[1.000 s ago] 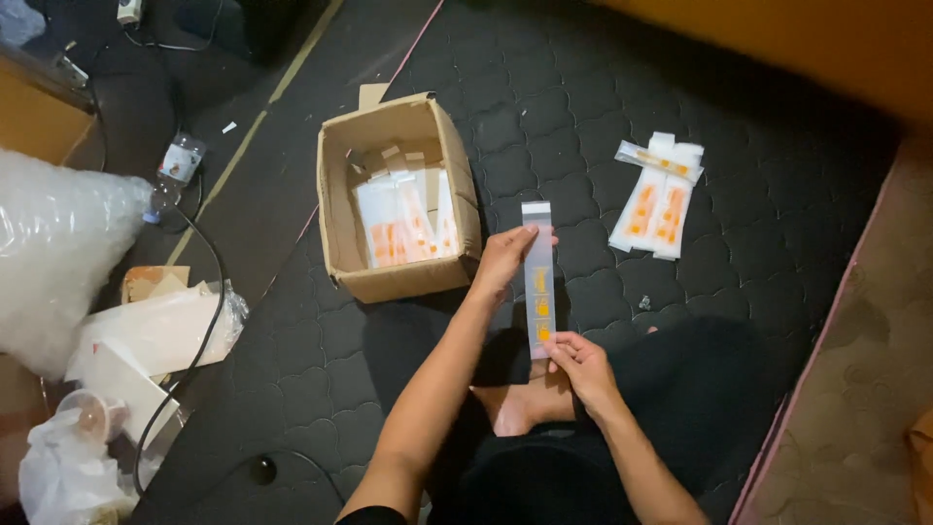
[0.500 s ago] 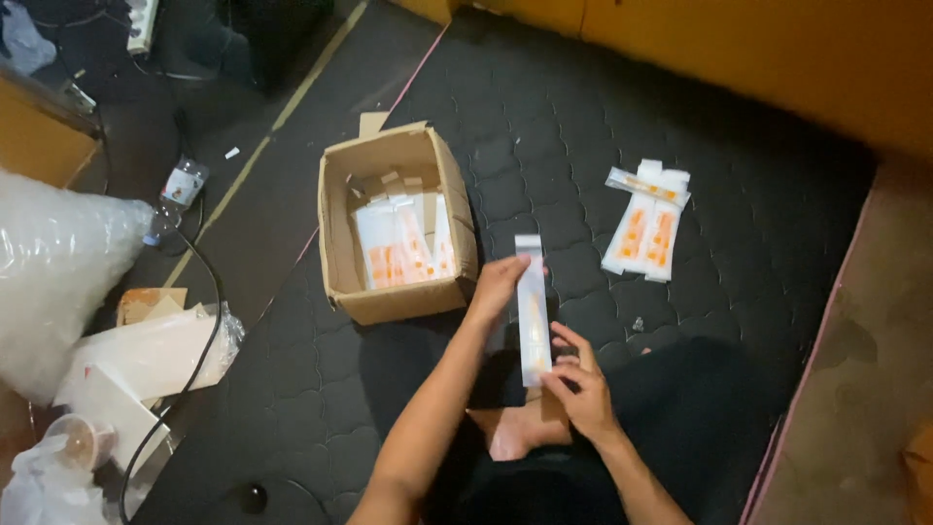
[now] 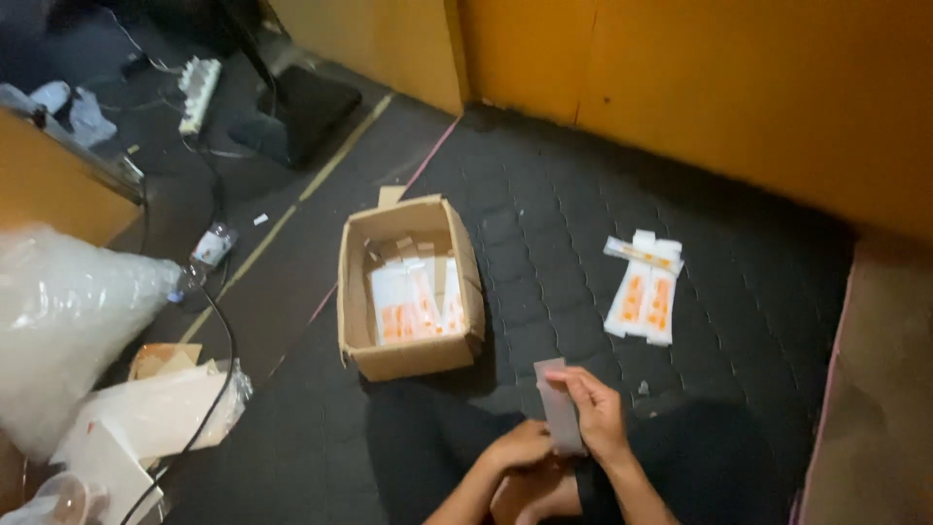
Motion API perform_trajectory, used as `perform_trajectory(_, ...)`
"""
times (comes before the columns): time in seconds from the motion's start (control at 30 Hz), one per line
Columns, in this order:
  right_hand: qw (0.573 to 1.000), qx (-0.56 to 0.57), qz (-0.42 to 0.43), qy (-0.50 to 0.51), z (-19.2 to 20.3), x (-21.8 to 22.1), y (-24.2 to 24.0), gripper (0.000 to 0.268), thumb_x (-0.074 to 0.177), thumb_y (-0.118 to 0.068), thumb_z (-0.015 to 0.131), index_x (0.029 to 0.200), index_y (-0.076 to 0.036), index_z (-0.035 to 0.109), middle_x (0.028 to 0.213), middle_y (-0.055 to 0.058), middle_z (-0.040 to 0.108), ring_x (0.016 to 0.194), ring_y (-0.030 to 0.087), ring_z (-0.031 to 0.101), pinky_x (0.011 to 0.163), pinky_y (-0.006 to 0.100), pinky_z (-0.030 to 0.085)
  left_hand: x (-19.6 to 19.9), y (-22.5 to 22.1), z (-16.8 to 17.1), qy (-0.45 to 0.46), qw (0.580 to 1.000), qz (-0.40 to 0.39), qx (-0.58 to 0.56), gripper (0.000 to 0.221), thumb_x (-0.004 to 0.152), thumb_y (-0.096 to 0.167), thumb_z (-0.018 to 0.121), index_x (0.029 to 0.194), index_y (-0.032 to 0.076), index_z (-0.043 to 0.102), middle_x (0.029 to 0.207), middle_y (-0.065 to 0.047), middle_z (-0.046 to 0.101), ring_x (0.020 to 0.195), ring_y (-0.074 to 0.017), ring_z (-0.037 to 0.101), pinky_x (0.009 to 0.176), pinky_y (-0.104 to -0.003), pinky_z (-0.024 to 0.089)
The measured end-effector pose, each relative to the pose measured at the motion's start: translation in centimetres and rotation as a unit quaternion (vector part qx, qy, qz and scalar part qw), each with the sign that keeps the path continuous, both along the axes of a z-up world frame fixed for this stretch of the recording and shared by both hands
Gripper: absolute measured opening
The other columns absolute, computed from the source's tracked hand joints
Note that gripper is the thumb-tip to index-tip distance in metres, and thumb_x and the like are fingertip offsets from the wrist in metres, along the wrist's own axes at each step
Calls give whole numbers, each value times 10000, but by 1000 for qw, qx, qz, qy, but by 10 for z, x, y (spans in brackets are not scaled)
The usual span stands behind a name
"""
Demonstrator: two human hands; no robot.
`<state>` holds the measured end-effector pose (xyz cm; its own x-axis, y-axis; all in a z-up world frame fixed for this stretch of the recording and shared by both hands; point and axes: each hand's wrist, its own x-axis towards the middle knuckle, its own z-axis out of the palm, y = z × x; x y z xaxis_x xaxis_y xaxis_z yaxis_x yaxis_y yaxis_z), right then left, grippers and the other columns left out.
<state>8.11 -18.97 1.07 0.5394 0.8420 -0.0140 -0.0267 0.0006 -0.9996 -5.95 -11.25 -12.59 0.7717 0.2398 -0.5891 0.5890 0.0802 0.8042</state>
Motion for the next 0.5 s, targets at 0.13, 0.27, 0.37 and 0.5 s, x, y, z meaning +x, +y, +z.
perform_trajectory(0.13, 999, -43, -11, 15, -23, 3, 5, 320, 986, -118, 542, 1072, 44, 805, 1086, 65, 800, 932, 159, 707, 852, 267, 527, 1, 14, 33, 23, 972, 105, 211, 431, 874, 331, 618, 1262, 143, 616, 1144, -84, 577, 1037, -287, 600, 929, -362, 495)
perform_trajectory(0.27, 996, -70, -4, 48, -44, 4, 7, 334, 978, -121, 553, 1072, 47, 826, 1068, 78, 835, 940, 164, 723, 882, 274, 533, 5, 45, 83, -192, 935, 297, -32, 398, 907, 164, 513, 1202, 38, 749, 1045, -53, 747, 892, -135, 639, 788, -230, 502)
perform_trajectory(0.37, 993, -94, -27, 65, -58, 5, 10, 324, 967, -136, 595, 1067, 57, 835, 1029, 85, 836, 897, 162, 701, 840, 271, 528, 11, 48, 129, -222, 939, 263, -4, 368, 941, 241, 600, 1163, 9, 781, 1032, -40, 738, 908, -126, 640, 827, -233, 509)
perform_trajectory(0.5, 991, -100, -61, 64, -62, 11, 14, 313, 962, -133, 610, 1022, 63, 846, 986, 83, 849, 880, 157, 702, 834, 271, 530, 26, 51, 123, -200, 945, 257, 14, 287, 977, 219, 667, 1095, 7, 821, 997, -12, 716, 821, -93, 603, 737, -189, 472)
